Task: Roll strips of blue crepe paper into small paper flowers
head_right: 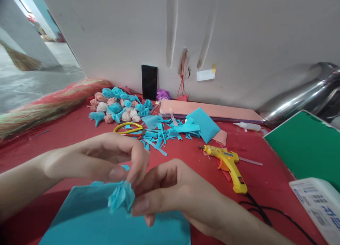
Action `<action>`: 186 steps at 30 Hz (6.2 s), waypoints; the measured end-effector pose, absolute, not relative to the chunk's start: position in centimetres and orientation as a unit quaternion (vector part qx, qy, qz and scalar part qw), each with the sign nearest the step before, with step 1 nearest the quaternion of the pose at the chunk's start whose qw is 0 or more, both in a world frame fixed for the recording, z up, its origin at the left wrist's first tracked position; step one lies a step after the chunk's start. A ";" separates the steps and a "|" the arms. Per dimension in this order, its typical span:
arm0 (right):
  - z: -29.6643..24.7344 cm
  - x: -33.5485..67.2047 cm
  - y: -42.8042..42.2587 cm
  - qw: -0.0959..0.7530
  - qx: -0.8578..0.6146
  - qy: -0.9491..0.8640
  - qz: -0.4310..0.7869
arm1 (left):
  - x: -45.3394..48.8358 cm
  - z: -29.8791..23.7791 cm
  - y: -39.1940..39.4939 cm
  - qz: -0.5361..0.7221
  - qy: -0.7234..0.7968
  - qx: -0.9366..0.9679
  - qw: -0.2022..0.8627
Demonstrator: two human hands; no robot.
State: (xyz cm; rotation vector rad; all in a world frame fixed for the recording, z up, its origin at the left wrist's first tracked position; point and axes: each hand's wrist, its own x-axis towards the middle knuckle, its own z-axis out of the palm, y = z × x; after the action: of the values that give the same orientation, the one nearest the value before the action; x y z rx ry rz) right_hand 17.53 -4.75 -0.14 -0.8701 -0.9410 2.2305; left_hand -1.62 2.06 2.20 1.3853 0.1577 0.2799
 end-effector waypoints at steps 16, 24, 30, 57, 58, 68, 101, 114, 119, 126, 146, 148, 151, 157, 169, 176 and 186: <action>-0.3 17.6 -4.6 0.361 -0.321 -0.380 0.789 | -1.1 1.5 1.9 0.233 0.060 0.625 0.743; -0.8 17.6 -4.6 0.380 -0.268 -0.347 0.814 | -0.5 1.5 0.9 0.295 0.063 0.724 0.620; -1.0 17.6 -4.8 0.379 -0.260 -0.347 0.818 | -0.1 0.6 0.8 0.309 0.040 0.674 0.670; -2.1 16.9 -4.8 0.371 -0.278 -0.370 0.806 | -0.1 0.4 0.3 0.316 0.004 0.678 0.664; -2.1 16.9 -4.8 0.380 -0.272 -0.368 0.804 | -0.1 0.3 0.3 0.317 0.004 0.680 0.661; -1.6 16.7 -4.9 0.475 -0.308 -0.407 0.717 | 0.3 -0.1 -0.1 0.388 0.032 0.713 0.583; -1.2 17.2 -5.7 0.530 -0.355 -0.514 0.574 | 0.1 -0.3 0.3 0.422 0.026 0.758 0.497; -2.0 18.5 -4.2 0.507 -0.291 -0.585 0.562 | 0.0 1.4 -0.3 0.380 0.063 0.702 0.599; -2.2 18.7 -3.5 0.481 -0.261 -0.587 0.596 | -0.1 1.6 -0.5 0.372 0.075 0.719 0.582; -2.0 18.7 -3.3 0.414 -0.269 -0.583 0.645 | -0.4 2.0 -0.8 0.334 0.098 0.785 0.512; -2.2 18.5 -3.9 0.391 -0.265 -0.573 0.670 | -0.3 1.3 -0.7 0.300 0.060 0.783 0.541; -2.2 18.6 -3.9 0.384 -0.268 -0.577 0.669 | -0.4 1.4 -0.7 0.301 0.056 0.786 0.537; -2.3 18.7 -3.8 0.376 -0.263 -0.580 0.673 | -0.4 1.7 -0.8 0.297 0.063 0.789 0.535; -2.4 18.4 -3.1 0.401 -0.207 -0.579 0.679 | -0.3 2.4 -0.9 0.271 0.078 0.793 0.540; -2.7 18.5 -3.1 0.406 -0.213 -0.584 0.670 | -0.3 2.0 -1.0 0.278 0.098 0.806 0.513; -2.5 18.3 -3.2 0.397 -0.237 -0.597 0.656 | -0.3 1.7 -1.2 0.293 0.105 0.803 0.508; -2.3 18.2 -2.8 0.385 -0.246 -0.638 0.620 | -0.3 2.0 -0.5 0.269 0.083 0.808 0.517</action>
State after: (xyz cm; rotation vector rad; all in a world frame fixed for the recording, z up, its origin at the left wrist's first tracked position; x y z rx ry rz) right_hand 18.23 -2.78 -2.28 -0.6265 -1.6264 1.5791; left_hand -0.31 -0.49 2.00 1.9401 0.1993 0.6451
